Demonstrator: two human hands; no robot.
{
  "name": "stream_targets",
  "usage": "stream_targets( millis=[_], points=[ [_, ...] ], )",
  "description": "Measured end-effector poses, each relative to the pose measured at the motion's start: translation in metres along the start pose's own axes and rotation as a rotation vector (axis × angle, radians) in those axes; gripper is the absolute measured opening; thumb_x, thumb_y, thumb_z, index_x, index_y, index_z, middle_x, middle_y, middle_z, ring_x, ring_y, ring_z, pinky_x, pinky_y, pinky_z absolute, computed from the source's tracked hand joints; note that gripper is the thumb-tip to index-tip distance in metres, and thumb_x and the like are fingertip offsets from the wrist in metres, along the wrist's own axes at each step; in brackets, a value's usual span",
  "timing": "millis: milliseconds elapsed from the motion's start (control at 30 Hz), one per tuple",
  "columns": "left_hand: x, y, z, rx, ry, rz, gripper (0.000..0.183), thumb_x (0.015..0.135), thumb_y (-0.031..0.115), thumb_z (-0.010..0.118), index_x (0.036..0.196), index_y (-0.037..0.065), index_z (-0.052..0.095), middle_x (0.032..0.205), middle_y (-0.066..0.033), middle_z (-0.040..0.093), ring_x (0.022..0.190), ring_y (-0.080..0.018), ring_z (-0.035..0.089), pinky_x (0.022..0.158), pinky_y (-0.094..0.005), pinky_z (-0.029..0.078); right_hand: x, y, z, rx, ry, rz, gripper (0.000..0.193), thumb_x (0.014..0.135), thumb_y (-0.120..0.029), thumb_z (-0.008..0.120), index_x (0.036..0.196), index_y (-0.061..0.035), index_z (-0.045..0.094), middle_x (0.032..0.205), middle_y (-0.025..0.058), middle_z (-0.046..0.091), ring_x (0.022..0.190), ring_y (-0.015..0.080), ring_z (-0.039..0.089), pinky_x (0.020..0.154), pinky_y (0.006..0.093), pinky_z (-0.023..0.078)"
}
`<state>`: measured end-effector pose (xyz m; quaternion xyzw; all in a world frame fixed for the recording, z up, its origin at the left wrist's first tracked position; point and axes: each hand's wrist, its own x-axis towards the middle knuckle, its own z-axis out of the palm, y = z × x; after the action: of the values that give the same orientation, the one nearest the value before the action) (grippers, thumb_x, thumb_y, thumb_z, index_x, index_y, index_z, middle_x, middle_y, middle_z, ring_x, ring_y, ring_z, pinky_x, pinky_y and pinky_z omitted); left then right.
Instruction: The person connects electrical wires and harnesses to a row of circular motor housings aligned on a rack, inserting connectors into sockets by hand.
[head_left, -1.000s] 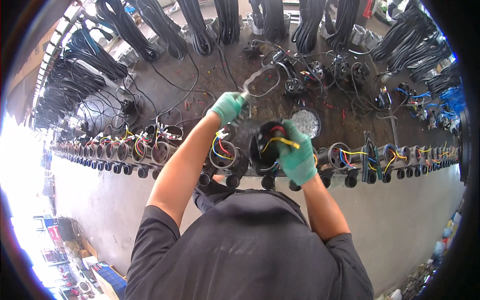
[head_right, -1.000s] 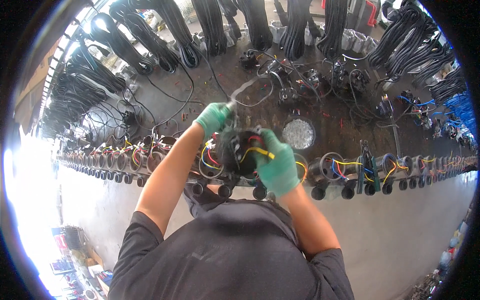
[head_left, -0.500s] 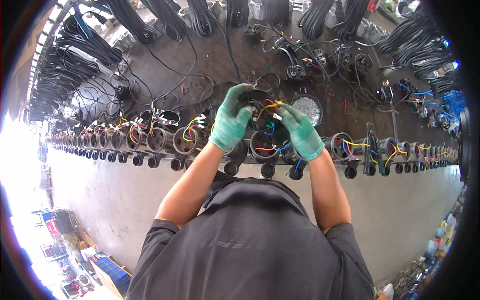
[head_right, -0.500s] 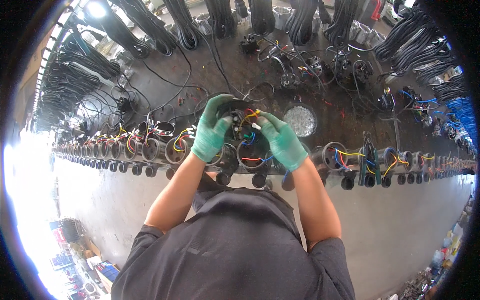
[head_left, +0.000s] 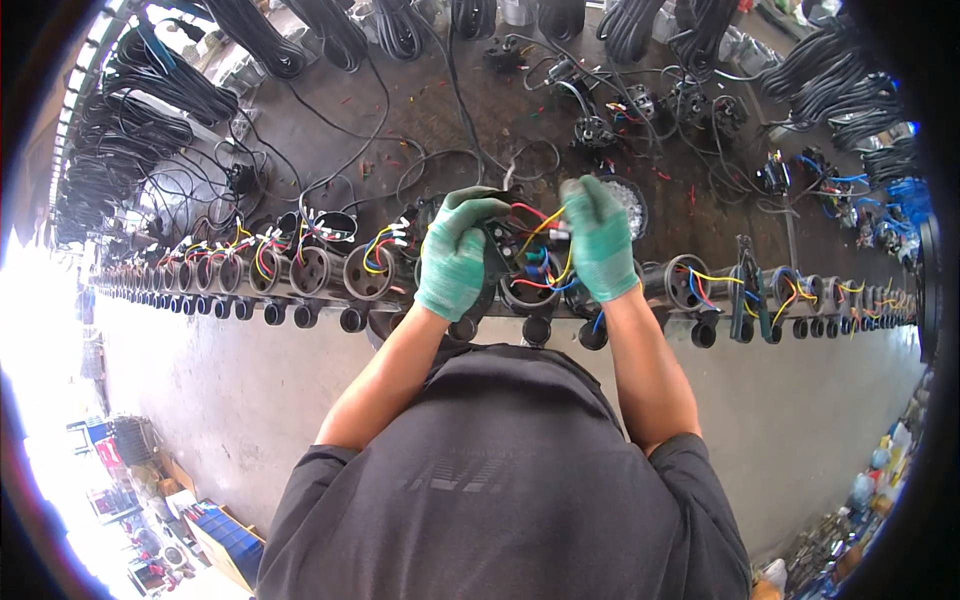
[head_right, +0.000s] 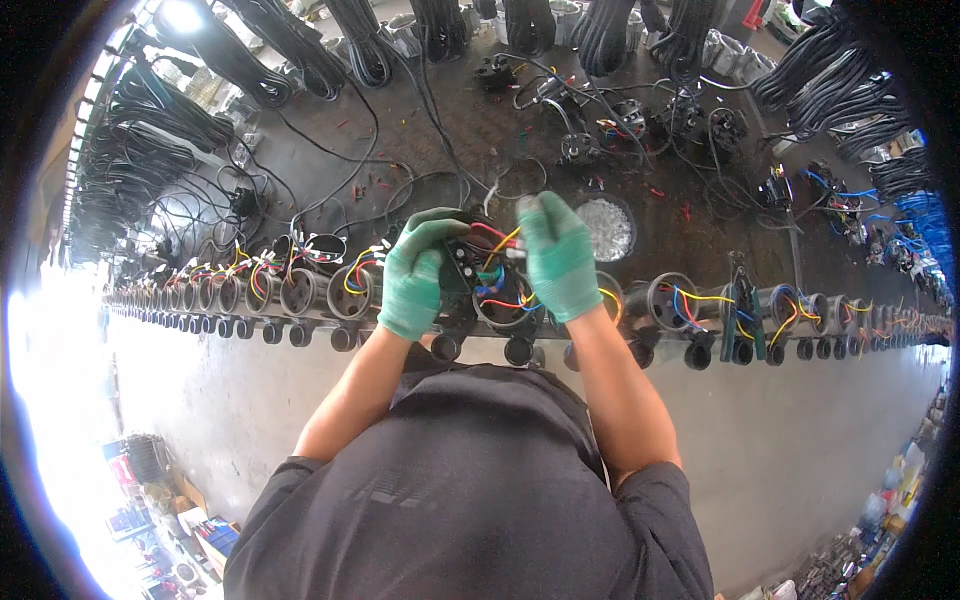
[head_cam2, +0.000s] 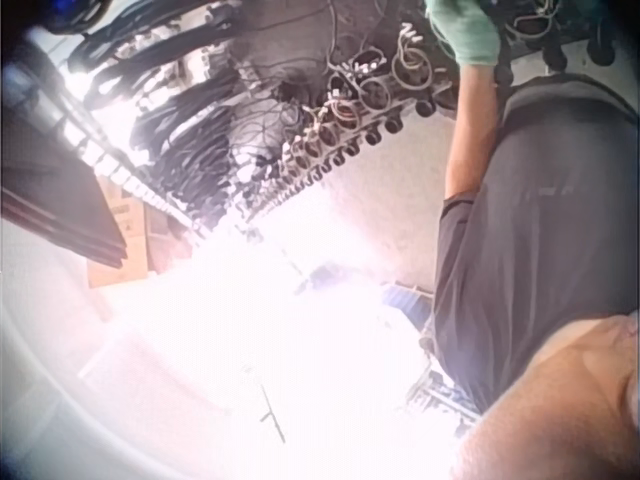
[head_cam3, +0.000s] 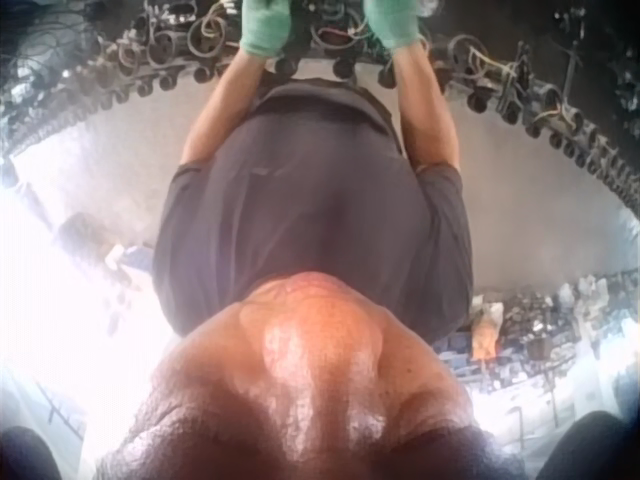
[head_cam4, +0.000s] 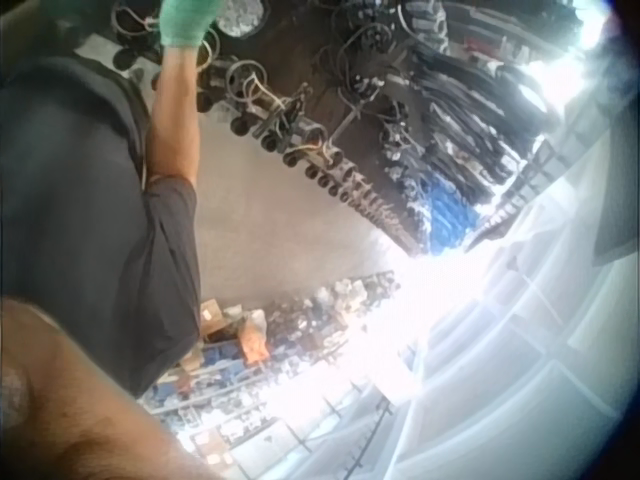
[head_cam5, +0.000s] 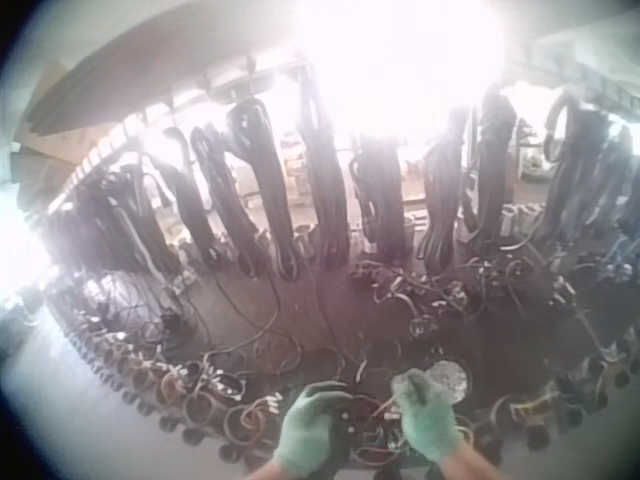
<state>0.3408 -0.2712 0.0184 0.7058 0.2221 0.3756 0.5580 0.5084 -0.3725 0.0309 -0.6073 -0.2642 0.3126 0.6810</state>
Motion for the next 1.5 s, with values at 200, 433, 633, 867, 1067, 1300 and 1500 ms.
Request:
stream_targets(
  millis=[200, 433, 633, 867, 1067, 1300, 1500],
  points=[
    [-0.004, 0.017, -0.012, 0.178, 0.123, 0.059, 0.05, 0.077, -0.016, 0.042, 0.113, -0.001, 0.074, 0.129, -0.0134, 0.063, 0.114, -0.024, 0.068, 0.103, -0.0333, 0.053, 0.031, -0.011, -0.032, 0.692, 0.029, -0.035, 0.02, 0.108, -0.025, 0.058, 0.093, -0.0124, 0.06, 0.075, 0.0009, 0.055, 0.066, 0.0202, 0.064, 0.058, 0.0357, 0.053],
    [0.0, 0.027, -0.013, 0.345, 0.267, 0.311, 0.052, 0.078, -0.015, 0.044, 0.117, 0.002, 0.072, 0.132, -0.0174, 0.06, 0.111, -0.0271, 0.066, 0.101, -0.0358, 0.053, -0.022, -0.015, -0.009, 0.314, -0.41, 0.694, 0.027, 0.108, -0.029, 0.055, 0.104, -0.0073, 0.07, 0.081, 0.0025, 0.067, 0.06, 0.0123, 0.062, 0.05, 0.0277, 0.047],
    [0.001, 0.03, -0.015, 0.581, 0.275, 0.426, 0.051, 0.074, -0.013, 0.047, 0.116, 0.004, 0.071, 0.135, -0.0182, 0.058, 0.121, -0.0328, 0.061, 0.104, -0.0398, 0.052, -0.043, -0.025, 0.024, 0.277, -0.381, 0.608, 0.032, 0.112, -0.035, 0.056, 0.094, -0.0109, 0.066, 0.068, -0.0011, 0.06, 0.049, 0.0083, 0.051, 0.041, 0.0238, 0.033],
    [0.021, 0.035, -0.038, 0.698, 0.334, 0.457, 0.046, 0.075, -0.014, 0.046, 0.108, 0.004, 0.072, 0.129, -0.0168, 0.062, 0.118, -0.0334, 0.063, 0.105, -0.0405, 0.051, -0.058, -0.038, 0.003, 0.467, -0.445, 0.57, 0.027, 0.111, -0.033, 0.055, 0.094, -0.0119, 0.057, 0.068, -0.0021, 0.049, 0.051, 0.01, 0.049, 0.041, 0.0252, 0.033],
    [0.023, 0.043, -0.072, 0.527, 0.37, 0.3, 0.054, 0.078, -0.019, 0.04, 0.117, 0.003, 0.07, 0.128, -0.0098, 0.063, 0.114, -0.0187, 0.064, 0.1, -0.0295, 0.051, -0.018, -0.05, -0.027, 0.256, -0.342, 0.202, 0.022, 0.11, -0.028, 0.058, 0.1, -0.008, 0.06, 0.076, 0.0037, 0.056, 0.059, 0.0164, 0.059, 0.051, 0.0278, 0.046],
    [0.015, 0.034, -0.049, 0.439, 0.301, 0.263, 0.057, 0.075, -0.017, 0.041, 0.12, 0.001, 0.071, 0.129, -0.0114, 0.066, 0.118, -0.022, 0.064, 0.106, -0.0309, 0.048, 0.009, -0.036, 0.021, -0.624, -0.256, -0.632, 0.04, 0.098, -0.014, 0.075, 0.133, -0.0002, 0.062, 0.118, 0.0195, 0.066, 0.095, 0.0302, 0.071, 0.083, 0.0409, 0.058],
    [0.017, 0.03, -0.036, 0.455, 0.313, 0.331, 0.05, 0.079, -0.016, 0.046, 0.118, 0.002, 0.071, 0.127, -0.0145, 0.063, 0.112, -0.0279, 0.066, 0.1, -0.0355, 0.053, -0.009, -0.05, 0.036, -0.452, -0.18, -0.679, 0.012, 0.09, -0.008, 0.081, 0.1, -0.0032, 0.075, 0.085, 0.0095, 0.069, 0.062, 0.02, 0.068, 0.058, 0.0325, 0.056]
  ],
)
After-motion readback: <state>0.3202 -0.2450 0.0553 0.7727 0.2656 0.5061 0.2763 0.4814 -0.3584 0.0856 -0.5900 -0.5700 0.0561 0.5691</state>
